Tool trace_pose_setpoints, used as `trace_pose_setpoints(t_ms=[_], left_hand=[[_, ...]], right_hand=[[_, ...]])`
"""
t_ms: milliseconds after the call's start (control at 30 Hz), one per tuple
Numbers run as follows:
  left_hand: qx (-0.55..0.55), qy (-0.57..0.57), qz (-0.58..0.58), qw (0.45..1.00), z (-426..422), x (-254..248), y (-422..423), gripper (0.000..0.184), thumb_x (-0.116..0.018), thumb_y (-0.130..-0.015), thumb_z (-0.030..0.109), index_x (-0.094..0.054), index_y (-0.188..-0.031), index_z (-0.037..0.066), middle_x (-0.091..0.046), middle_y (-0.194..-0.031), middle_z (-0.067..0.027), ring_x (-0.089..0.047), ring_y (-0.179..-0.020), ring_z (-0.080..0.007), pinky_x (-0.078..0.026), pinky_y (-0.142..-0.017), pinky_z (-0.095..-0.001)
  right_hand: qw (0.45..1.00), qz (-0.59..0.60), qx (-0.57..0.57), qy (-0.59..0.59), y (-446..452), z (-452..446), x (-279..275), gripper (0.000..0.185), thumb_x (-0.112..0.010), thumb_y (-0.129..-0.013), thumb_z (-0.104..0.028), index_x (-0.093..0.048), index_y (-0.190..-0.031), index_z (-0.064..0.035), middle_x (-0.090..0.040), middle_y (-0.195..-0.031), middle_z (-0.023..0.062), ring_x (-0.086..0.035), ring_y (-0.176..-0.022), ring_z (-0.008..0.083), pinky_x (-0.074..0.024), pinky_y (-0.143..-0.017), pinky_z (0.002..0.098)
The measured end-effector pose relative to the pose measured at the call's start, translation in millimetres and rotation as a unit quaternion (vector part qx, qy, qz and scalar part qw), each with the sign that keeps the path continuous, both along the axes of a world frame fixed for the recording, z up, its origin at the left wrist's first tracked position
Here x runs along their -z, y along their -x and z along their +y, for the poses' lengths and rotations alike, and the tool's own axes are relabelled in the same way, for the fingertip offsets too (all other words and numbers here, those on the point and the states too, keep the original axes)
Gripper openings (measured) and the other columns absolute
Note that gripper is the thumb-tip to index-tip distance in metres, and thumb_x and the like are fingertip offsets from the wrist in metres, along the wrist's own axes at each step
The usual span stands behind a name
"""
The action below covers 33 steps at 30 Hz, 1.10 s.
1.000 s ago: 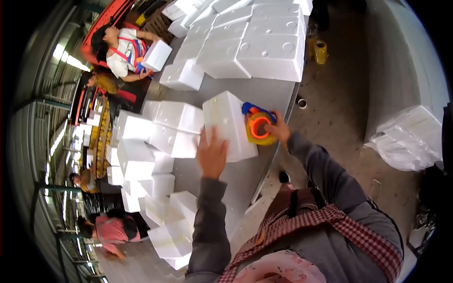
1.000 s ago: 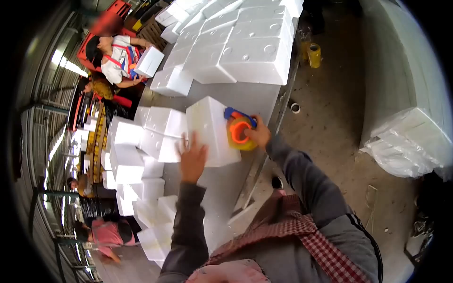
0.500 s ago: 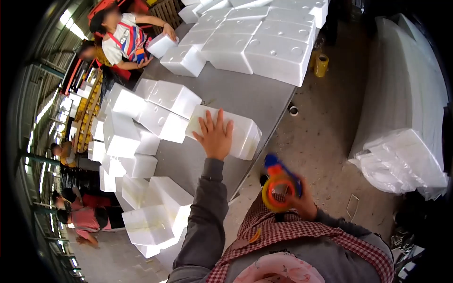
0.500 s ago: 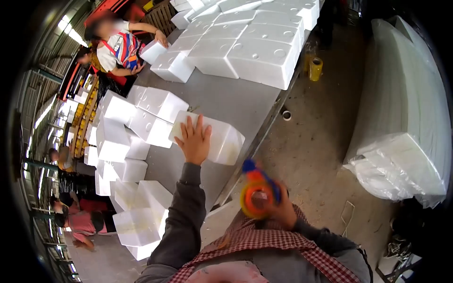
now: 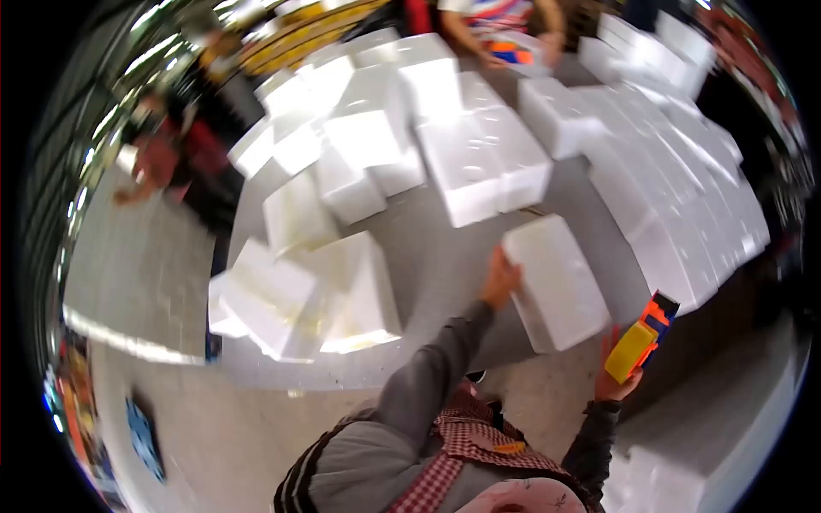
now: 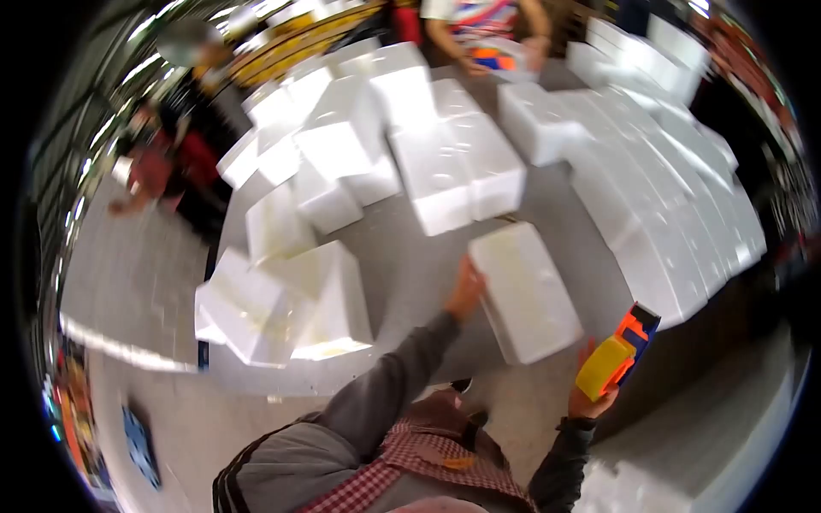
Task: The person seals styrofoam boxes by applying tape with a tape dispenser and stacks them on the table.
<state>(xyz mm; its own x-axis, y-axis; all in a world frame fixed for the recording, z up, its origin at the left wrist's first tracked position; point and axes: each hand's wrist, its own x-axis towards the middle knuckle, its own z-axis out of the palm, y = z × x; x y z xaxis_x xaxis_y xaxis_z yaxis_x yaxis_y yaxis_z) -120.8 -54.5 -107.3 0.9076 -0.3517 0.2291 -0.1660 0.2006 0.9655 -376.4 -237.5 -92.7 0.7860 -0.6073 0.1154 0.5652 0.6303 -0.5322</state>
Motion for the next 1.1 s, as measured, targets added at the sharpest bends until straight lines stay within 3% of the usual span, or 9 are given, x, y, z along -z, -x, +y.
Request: trace_pose_setpoints(t_ms=[200, 300, 400, 567, 767, 867, 900, 1000, 1100], left_hand=[[-0.280, -0.340, -0.202, 0.874, 52, -181, 29, 0.062, -0.064, -0.072, 0.051, -0.049, -0.109, 0.004, -0.046, -0.095, -0.0152, -0.043, -0.086, -0.0312, -0.032, -0.079, -0.0439], [-0.389, -0.440, -0.277, 0.760, 106, -256, 14, 0.057, -0.057, -0.075, 0.059, -0.055, -0.093, 0.005, -0.049, -0.087, -0.0150, -0.047, -0.085, -0.0307, -0.032, -0.075, -0.0437], [-0.461, -0.533, -0.355, 0.614, 182, -255, -25, 0.059, -0.056, -0.079, 0.052, -0.052, -0.116, 0.006, -0.054, -0.083, -0.0088, -0.052, -0.075, -0.0257, -0.037, -0.071, -0.0407], [-0.394, -0.729, -0.198, 0.524, 329, -186, 71, 0.086, -0.058, -0.068, 0.063, -0.037, -0.134, 0.012, -0.039, -0.136, -0.0106, -0.037, -0.124, -0.0252, -0.016, -0.099, -0.0600], [-0.188, -0.680, -0.161, 0.690, 434, -219, 98, 0.086, -0.077, -0.060, 0.026, -0.036, -0.136, 0.021, -0.035, -0.141, -0.0030, -0.028, -0.132, -0.0268, -0.023, -0.099, -0.0558], [-0.353, -0.804, -0.093, 0.469, 372, -239, 120, 0.074, -0.056, -0.070, -0.001, -0.037, -0.136, 0.025, -0.028, -0.144, -0.0027, -0.020, -0.135, -0.0298, -0.014, -0.099, -0.0642], [-0.433, -0.708, -0.179, 0.529, 345, -246, 117, 0.073, -0.048, -0.067, -0.006, -0.039, -0.135, 0.018, -0.034, -0.141, -0.0065, -0.024, -0.133, -0.0329, -0.020, -0.103, -0.0555], [-0.424, -0.042, -0.121, 0.896, 233, -205, 103, 0.042, -0.048, -0.084, 0.006, -0.045, -0.126, 0.001, -0.051, -0.122, -0.0164, -0.051, -0.109, -0.0257, -0.033, -0.098, -0.0401], [-0.236, -0.065, -0.047, 0.968, 126, -167, 25, 0.063, -0.060, -0.084, 0.021, -0.029, -0.136, 0.003, -0.042, -0.131, -0.0139, -0.042, -0.118, -0.0247, -0.030, -0.100, -0.0382]], right_hand=[[0.965, 0.150, 0.017, 0.215, -54, 56, -84, 0.061, -0.049, -0.084, -0.045, -0.037, -0.133, -0.0107, -0.045, -0.131, 0.0072, -0.042, -0.119, 0.0237, -0.0261, -0.104, 0.0425], [0.971, 0.012, -0.234, -0.056, -85, 98, -115, 0.053, -0.046, -0.088, -0.039, -0.039, -0.130, -0.0083, -0.047, -0.128, 0.0077, -0.044, -0.117, 0.0233, -0.0311, -0.102, 0.0416], [0.884, 0.072, -0.439, -0.145, -158, 144, -135, 0.043, -0.045, -0.087, -0.040, -0.051, -0.118, -0.0109, -0.057, -0.108, 0.0083, -0.048, -0.110, 0.0296, -0.0299, -0.099, 0.0541], [0.758, 0.121, -0.615, -0.181, -240, 225, -83, 0.040, -0.043, -0.085, -0.042, -0.056, -0.107, -0.0108, -0.057, -0.097, 0.0060, -0.053, -0.099, 0.0297, -0.0335, -0.093, 0.0598], [0.775, 0.156, -0.609, -0.057, -215, 293, -81, 0.044, -0.043, -0.087, -0.043, -0.050, -0.117, -0.0129, -0.055, -0.111, 0.0060, -0.051, -0.105, 0.0271, -0.0358, -0.094, 0.0492], [0.856, 0.092, -0.491, 0.136, -196, 270, -79, 0.042, -0.044, -0.089, -0.033, -0.045, -0.124, -0.0092, -0.051, -0.121, 0.0055, -0.049, -0.112, 0.0210, -0.0377, -0.096, 0.0394], [0.867, 0.006, -0.344, 0.361, -189, 247, -56, 0.042, -0.044, -0.090, -0.029, -0.044, -0.126, -0.0066, -0.050, -0.123, 0.0060, -0.048, -0.113, 0.0194, -0.0388, -0.095, 0.0361], [0.941, 0.051, -0.232, 0.241, -193, 147, -29, 0.040, -0.042, -0.093, -0.026, -0.042, -0.126, -0.0030, -0.050, -0.122, 0.0067, -0.049, -0.111, 0.0174, -0.0405, -0.094, 0.0325], [0.985, 0.016, -0.107, 0.137, -235, 65, -65, 0.039, -0.043, -0.093, -0.029, -0.045, -0.122, -0.0038, -0.051, -0.118, 0.0053, -0.051, -0.106, 0.0162, -0.0421, -0.091, 0.0331]])
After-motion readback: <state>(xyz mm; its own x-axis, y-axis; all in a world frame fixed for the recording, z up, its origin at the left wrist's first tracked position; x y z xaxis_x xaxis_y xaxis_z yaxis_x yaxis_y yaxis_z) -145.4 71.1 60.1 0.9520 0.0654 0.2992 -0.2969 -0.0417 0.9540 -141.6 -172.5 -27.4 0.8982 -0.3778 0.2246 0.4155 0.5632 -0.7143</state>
